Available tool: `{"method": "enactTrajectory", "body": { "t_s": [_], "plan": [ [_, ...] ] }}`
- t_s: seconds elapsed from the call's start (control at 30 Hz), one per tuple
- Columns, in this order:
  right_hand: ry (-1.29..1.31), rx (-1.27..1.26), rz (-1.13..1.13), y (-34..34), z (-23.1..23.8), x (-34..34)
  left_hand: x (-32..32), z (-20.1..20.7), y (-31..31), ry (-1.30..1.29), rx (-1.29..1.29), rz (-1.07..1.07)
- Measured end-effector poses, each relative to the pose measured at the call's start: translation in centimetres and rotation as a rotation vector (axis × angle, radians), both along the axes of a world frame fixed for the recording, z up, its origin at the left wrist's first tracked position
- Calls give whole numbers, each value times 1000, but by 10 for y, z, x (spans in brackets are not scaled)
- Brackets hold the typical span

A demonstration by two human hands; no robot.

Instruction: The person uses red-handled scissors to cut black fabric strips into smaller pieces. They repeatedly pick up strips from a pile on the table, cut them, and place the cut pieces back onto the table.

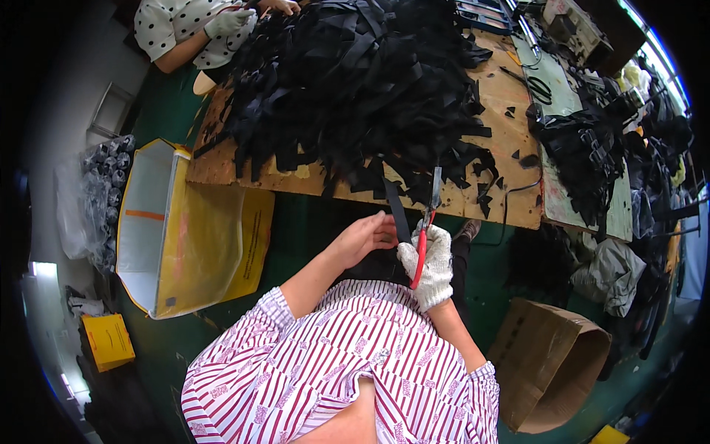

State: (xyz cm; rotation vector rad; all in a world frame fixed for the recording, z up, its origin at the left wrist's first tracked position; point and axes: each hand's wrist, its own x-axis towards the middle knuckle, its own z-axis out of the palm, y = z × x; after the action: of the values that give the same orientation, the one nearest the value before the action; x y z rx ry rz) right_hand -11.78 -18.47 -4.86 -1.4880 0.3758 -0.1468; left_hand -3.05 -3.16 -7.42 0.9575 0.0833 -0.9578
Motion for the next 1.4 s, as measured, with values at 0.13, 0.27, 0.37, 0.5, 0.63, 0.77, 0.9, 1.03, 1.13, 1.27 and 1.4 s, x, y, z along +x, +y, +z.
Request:
{"method": "enactTrajectory", "body": {
  "t_s": [0.13,0.27,0.37,0.5,0.63,0.77,0.9,1.03,1.13,1.27,1.4],
  "plan": [
    [-37,-207,105,5,7,-12,24,4,-17,196,-277,223],
    [-27,-243,164,-1,19,-21,31,11,-17,311,-268,406],
    [-48,-305,153,-5,13,-25,30,22,-18,405,-371,399],
    [-47,-136,45,-5,-1,-31,20,38,-15,385,-411,149],
    [-50,6,-145,-9,11,-24,2,37,-12,164,-325,39],
    [14,66,-204,-13,14,-26,2,31,-2,127,-284,80],
    [87,87,-79,-23,29,-12,-1,42,-4,-226,-16,-51],
    [-25,191,-17,-30,27,-10,-11,43,-13,-384,163,-70],
    [-175,160,-96,-21,28,0,-11,48,-12,-494,321,-170],
    [-16,230,-162,-23,41,-8,-21,41,-17,-765,338,-66],
    [-48,196,-187,-22,38,-8,-29,54,-26,-1521,592,64]
  ]
}}
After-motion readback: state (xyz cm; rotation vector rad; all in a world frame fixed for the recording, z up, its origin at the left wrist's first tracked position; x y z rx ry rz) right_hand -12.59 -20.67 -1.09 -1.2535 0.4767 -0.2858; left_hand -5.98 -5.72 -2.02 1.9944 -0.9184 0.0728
